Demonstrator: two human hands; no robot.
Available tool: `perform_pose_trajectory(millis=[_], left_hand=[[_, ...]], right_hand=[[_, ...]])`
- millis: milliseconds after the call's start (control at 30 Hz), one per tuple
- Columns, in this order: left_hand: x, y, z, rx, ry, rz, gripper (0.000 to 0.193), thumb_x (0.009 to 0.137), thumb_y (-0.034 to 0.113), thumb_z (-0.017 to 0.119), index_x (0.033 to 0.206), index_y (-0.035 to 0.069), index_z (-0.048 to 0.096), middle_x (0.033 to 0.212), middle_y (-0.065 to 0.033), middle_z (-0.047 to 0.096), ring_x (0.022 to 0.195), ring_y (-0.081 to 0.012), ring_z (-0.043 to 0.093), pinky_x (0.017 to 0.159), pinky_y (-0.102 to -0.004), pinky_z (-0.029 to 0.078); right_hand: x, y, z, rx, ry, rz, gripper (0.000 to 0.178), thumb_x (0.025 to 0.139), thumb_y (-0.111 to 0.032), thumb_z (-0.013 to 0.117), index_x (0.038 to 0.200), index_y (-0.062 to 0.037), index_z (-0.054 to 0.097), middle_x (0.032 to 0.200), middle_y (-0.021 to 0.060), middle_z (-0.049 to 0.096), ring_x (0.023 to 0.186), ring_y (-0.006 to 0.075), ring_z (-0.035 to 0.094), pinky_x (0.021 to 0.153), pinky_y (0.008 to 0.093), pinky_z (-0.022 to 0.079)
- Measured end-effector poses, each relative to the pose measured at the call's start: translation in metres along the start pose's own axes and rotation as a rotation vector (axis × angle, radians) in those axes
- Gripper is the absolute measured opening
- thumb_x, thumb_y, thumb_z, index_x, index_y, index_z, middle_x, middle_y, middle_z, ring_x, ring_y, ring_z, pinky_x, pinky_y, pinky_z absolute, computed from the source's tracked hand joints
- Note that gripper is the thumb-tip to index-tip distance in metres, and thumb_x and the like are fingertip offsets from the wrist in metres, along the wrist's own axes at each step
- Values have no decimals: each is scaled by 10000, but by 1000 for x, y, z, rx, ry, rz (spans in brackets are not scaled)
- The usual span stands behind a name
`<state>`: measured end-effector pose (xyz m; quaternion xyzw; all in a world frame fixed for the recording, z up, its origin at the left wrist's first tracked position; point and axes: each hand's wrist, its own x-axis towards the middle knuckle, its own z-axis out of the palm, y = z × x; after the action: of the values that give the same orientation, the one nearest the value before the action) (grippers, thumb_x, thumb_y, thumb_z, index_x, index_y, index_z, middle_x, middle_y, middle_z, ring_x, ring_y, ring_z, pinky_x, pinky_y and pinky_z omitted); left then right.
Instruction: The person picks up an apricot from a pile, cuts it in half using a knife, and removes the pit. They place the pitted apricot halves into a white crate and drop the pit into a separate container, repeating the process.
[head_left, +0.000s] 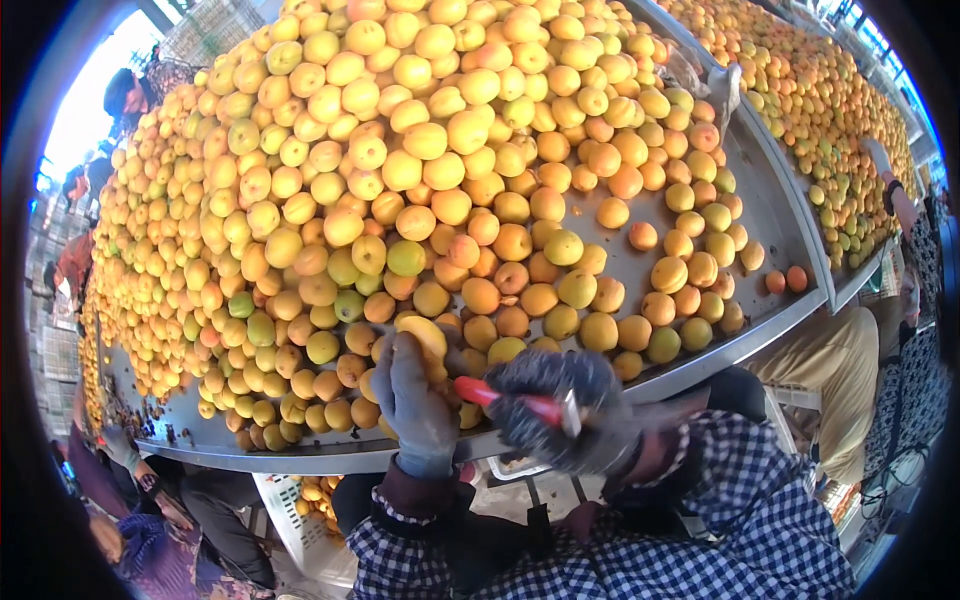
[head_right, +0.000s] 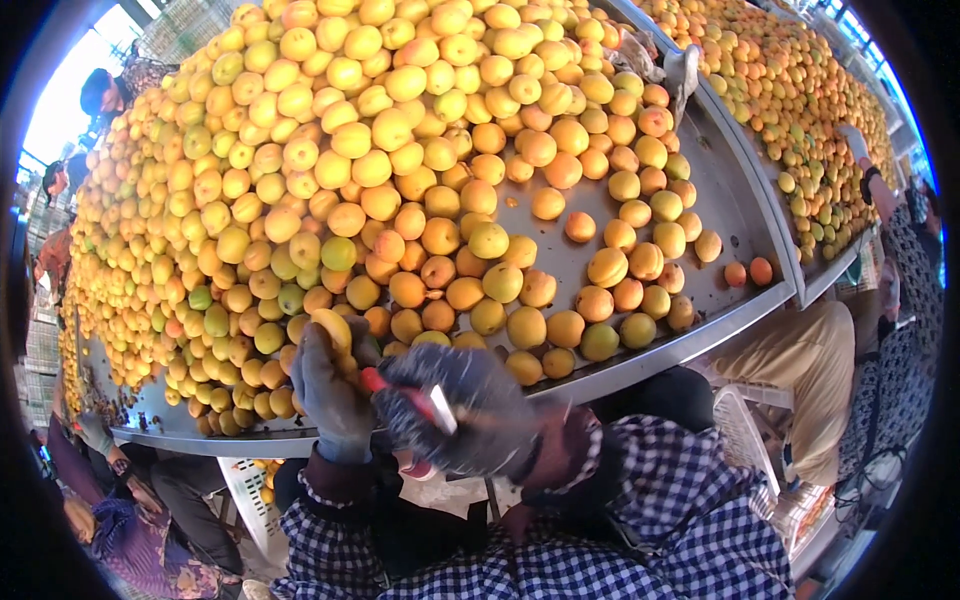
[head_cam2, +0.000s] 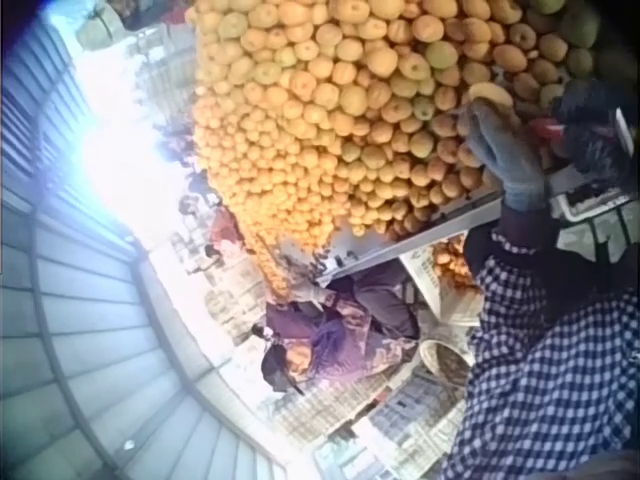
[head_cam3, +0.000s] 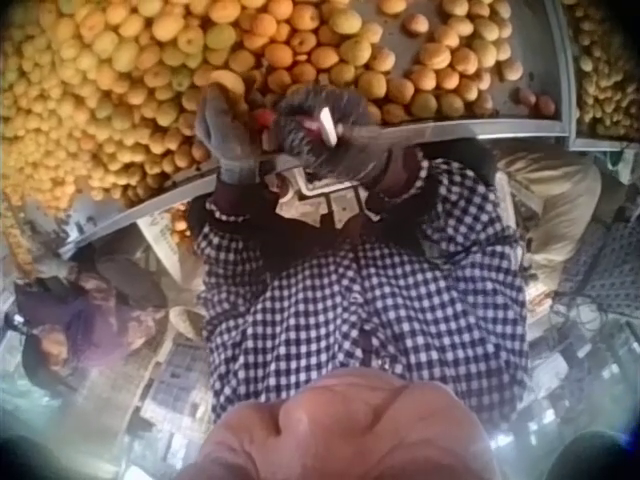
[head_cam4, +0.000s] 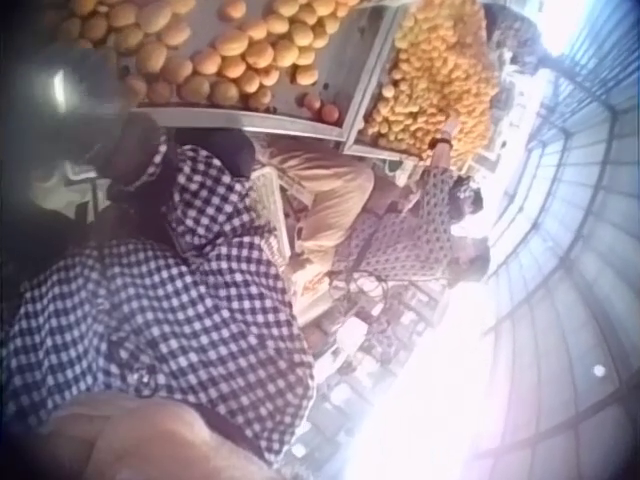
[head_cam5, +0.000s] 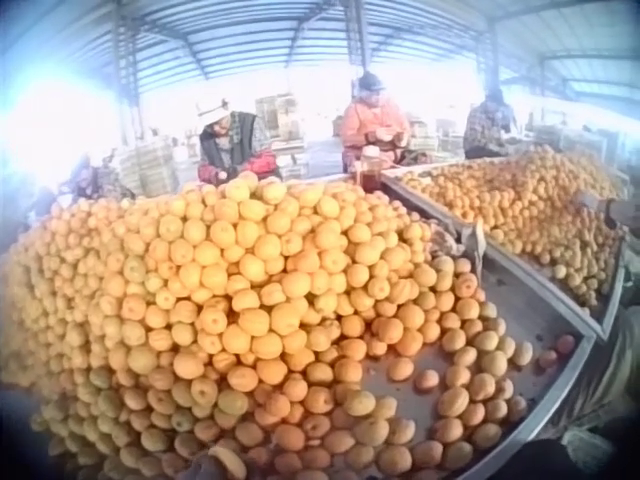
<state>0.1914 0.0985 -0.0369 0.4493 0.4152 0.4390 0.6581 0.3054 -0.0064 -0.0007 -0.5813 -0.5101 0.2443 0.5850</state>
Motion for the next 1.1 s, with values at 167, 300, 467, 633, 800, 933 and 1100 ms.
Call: perform_pose_trajectory(millis=[167, 300, 467, 633, 800, 933, 1100], left_hand=[[-13, 17, 6, 369, -324, 67, 270, 928, 175, 402, 986, -51, 539, 899, -92, 595, 798, -151, 587, 686, -269, 496], [-8, 0, -3, 250, -406, 46, 256, 931, 192, 429, 957, -40, 533, 853, -67, 581, 790, -133, 574, 674, -264, 488], [-1, -3, -1, 37, -231, -327, 310, 934, 293, 448, 925, 6, 564, 758, -12, 550, 636, -82, 507, 553, -207, 416], [3, -15, -8, 148, -211, -101, 306, 924, 313, 463, 836, 29, 534, 662, 26, 479, 537, -47, 454, 432, -168, 336], [2, 6, 3, -23, -163, -312, 268, 934, 222, 451, 976, -15, 569, 831, -67, 614, 677, -125, 573, 609, -233, 481], [-12, 24, -2, 195, -449, -145, 335, 935, 265, 394, 894, -19, 565, 783, -73, 595, 652, -127, 561, 557, -247, 459], [-11, 16, -4, 227, -703, -340, 360, 916, 309, 375, 938, -4, 552, 792, -71, 582, 683, -133, 565, 591, -256, 456]], right_hand=[[18, 9, -38, 555, -109, 667, 213, 844, -151, 613, 941, 35, 577, 725, 99, 619, 535, 166, 613, 476, 267, 510], [12, 24, -34, 751, -36, 741, 205, 821, -173, 642, 890, 10, 583, 746, 61, 622, 623, 117, 619, 516, 231, 490], [21, 19, -27, 640, -129, 715, 189, 817, -158, 644, 874, 11, 580, 742, 36, 607, 615, 92, 587, 511, 228, 476], [7, 0, -7, 247, -350, 287, 141, 824, -141, 606, 857, -6, 582, 741, 55, 596, 604, 142, 589, 507, 276, 462], [-12, 3, 8, -432, -374, -218, 108, 819, -93, 583, 889, -12, 592, 795, 74, 584, 662, 198, 597, 550, 301, 468], [1, 10, -27, 479, -194, 366, 165, 829, -128, 604, 906, 18, 596, 762, 57, 607, 646, 135, 599, 546, 266, 491], [9, 16, -46, 586, -247, 608, 236, 833, -214, 624, 875, 14, 579, 655, 75, 611, 500, 111, 578, 458, 220, 459]])
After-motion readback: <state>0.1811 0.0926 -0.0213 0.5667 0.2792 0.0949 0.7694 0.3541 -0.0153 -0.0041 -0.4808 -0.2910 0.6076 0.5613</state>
